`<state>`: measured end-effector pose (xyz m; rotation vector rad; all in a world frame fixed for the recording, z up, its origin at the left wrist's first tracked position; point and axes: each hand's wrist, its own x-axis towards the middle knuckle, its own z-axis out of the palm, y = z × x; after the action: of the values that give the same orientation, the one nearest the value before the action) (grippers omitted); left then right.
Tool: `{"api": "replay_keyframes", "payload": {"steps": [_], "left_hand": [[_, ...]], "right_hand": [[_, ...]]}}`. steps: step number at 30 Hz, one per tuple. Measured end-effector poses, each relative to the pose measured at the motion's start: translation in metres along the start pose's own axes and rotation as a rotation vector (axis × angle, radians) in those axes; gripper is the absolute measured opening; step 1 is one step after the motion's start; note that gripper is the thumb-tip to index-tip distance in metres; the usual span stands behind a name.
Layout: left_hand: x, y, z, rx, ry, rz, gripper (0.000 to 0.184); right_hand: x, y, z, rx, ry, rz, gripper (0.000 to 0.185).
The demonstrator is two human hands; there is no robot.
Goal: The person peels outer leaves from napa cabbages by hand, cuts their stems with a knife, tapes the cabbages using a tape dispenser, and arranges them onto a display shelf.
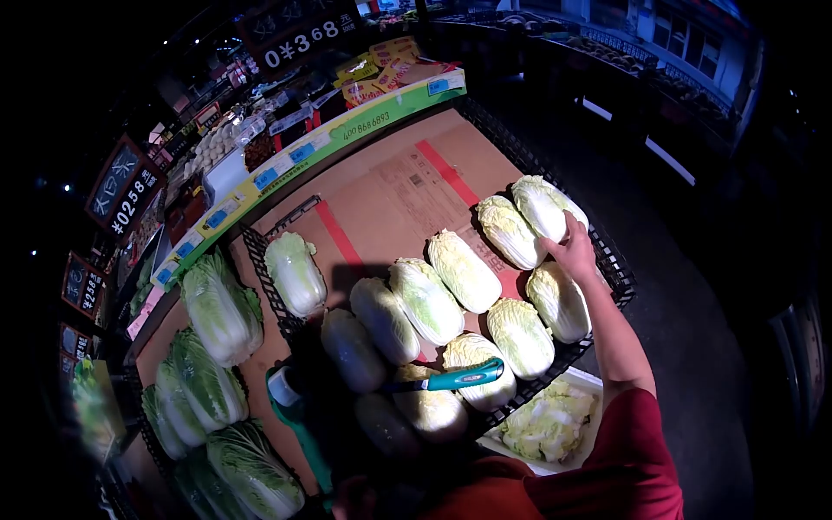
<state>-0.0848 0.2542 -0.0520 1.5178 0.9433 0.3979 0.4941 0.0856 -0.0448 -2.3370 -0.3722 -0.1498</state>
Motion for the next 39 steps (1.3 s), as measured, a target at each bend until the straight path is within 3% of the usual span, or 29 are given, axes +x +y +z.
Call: {"api": "replay_keyframes", "payload": {"steps": [6, 8, 10, 14, 15, 19, 22, 25, 26, 28, 31, 35, 38, 39], "left_hand": [[-0.003, 0.013, 0.006, -0.023, 0.032, -0.057, 0.031], [-0.008, 0.049, 0.024, -0.046, 0.061, -0.125, 0.031], [-0.007, 0.06, 0.028, -0.022, 0.088, -0.168, 0.031], [-0.007, 0.057, 0.028, -0.042, 0.082, -0.146, 0.031], [-0.007, 0.056, 0.028, -0.039, 0.078, -0.152, 0.031], [-0.007, 0.059, 0.029, -0.065, 0.053, -0.161, 0.03], [-0.008, 0.065, 0.031, -0.097, 0.032, -0.157, 0.029], [-0.008, 0.077, 0.034, -0.011, 0.041, -0.167, 0.028], [-0.008, 0.081, 0.035, 0.04, 0.043, -0.177, 0.027], [-0.003, 0.043, 0.017, 0.086, 0.028, -0.089, 0.027], [-0.006, 0.064, 0.026, 0.032, 0.039, -0.111, 0.027], [-0.007, 0.072, 0.029, 0.006, 0.055, -0.147, 0.027], [0.002, 0.002, -0.003, -0.008, 0.071, -0.02, 0.028], [0.0, 0.004, -0.001, 0.027, 0.083, -0.026, 0.027]], "right_hand": [[0.004, -0.007, -0.011, -0.248, 0.029, -0.115, 0.081], [0.022, 0.02, 0.003, -0.034, 0.158, -0.089, 0.078], [0.036, 0.036, 0.01, -0.086, 0.295, -0.015, 0.075], [0.049, 0.058, 0.044, -0.029, 0.216, 0.101, 0.06], [0.043, 0.054, 0.039, -0.022, 0.121, -0.036, 0.052], [-0.006, 0.009, 0.025, 0.01, 0.171, -0.221, 0.045], [-0.002, 0.017, 0.017, 0.058, 0.097, -0.087, 0.051], [-0.003, 0.015, 0.017, -0.187, 0.142, -0.185, 0.06], [-0.004, 0.012, 0.021, -0.181, 0.165, -0.204, 0.077], [-0.008, 0.002, 0.023, -0.157, 0.138, -0.173, 0.088], [-0.007, -0.008, 0.025, 0.291, 0.053, 0.017, 0.088], [0.0, -0.002, 0.026, 0.402, 0.078, -0.066, 0.085], [0.007, -0.001, 0.017, 0.444, 0.103, -0.142, 0.08], [0.011, 0.004, 0.015, 0.259, 0.098, -0.195, 0.08]]}}
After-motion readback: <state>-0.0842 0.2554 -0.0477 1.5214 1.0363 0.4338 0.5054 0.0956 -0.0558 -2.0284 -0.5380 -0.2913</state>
